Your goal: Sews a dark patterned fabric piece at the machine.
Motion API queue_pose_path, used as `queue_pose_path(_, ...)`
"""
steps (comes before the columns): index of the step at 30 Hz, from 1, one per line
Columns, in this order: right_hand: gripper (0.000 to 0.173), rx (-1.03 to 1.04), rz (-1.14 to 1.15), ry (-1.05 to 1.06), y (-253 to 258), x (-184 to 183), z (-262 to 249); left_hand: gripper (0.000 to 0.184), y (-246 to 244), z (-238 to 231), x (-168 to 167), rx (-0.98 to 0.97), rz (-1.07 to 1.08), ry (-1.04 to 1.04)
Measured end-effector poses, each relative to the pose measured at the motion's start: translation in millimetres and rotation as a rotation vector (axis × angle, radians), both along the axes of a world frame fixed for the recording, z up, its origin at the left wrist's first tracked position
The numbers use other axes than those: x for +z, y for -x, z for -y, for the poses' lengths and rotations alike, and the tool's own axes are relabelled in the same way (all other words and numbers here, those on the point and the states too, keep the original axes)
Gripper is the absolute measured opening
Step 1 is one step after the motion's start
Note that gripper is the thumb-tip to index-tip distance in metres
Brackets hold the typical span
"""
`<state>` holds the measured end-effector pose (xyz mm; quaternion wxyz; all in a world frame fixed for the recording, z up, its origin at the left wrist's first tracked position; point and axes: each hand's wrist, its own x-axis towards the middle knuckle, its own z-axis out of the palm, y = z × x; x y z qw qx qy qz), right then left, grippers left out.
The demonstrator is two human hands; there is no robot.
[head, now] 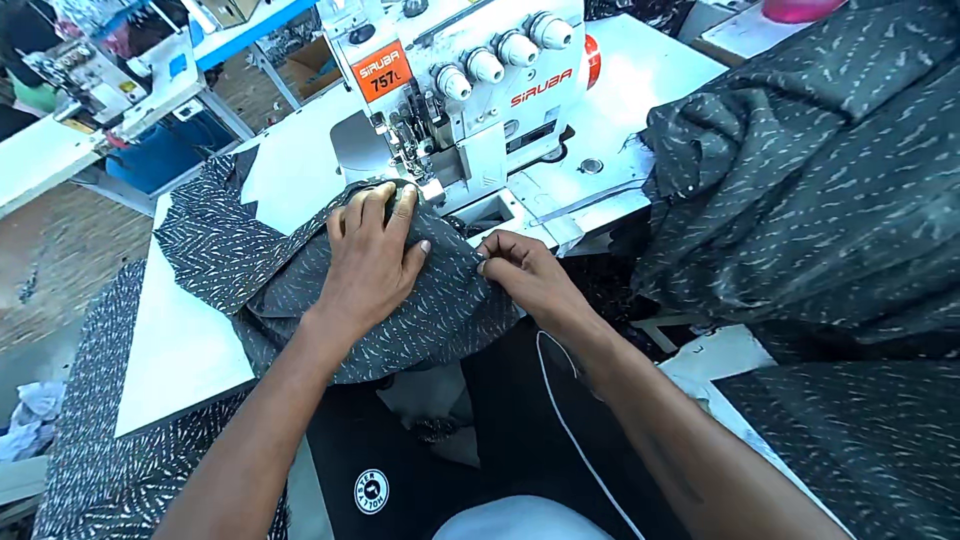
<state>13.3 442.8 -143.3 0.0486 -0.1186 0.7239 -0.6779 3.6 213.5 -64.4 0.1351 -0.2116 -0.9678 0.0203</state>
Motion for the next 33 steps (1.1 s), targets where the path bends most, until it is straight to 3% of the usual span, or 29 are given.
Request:
queue_pose_path(11,0.005,-0.004,0.079,0.131,2,-3,-11,0.07,17,0,14,-0.038,0.06,-0.022)
queue_pose_path(18,0.005,-0.008,0.105,0.193,11,1,-14,0.075,21,-7,9,0.018,0.029,-0.036)
queue_pose_path(30,0.004,-0.037,0.136,0.222,11,0,-6,0.083,34,1,3,-0.049,0.055,-0.012)
queue_pose_path(33,0.005,-0.018,0.155,0.229,4,-1,-1,0.082,22,7,7,-0.08,0.103,-0.12)
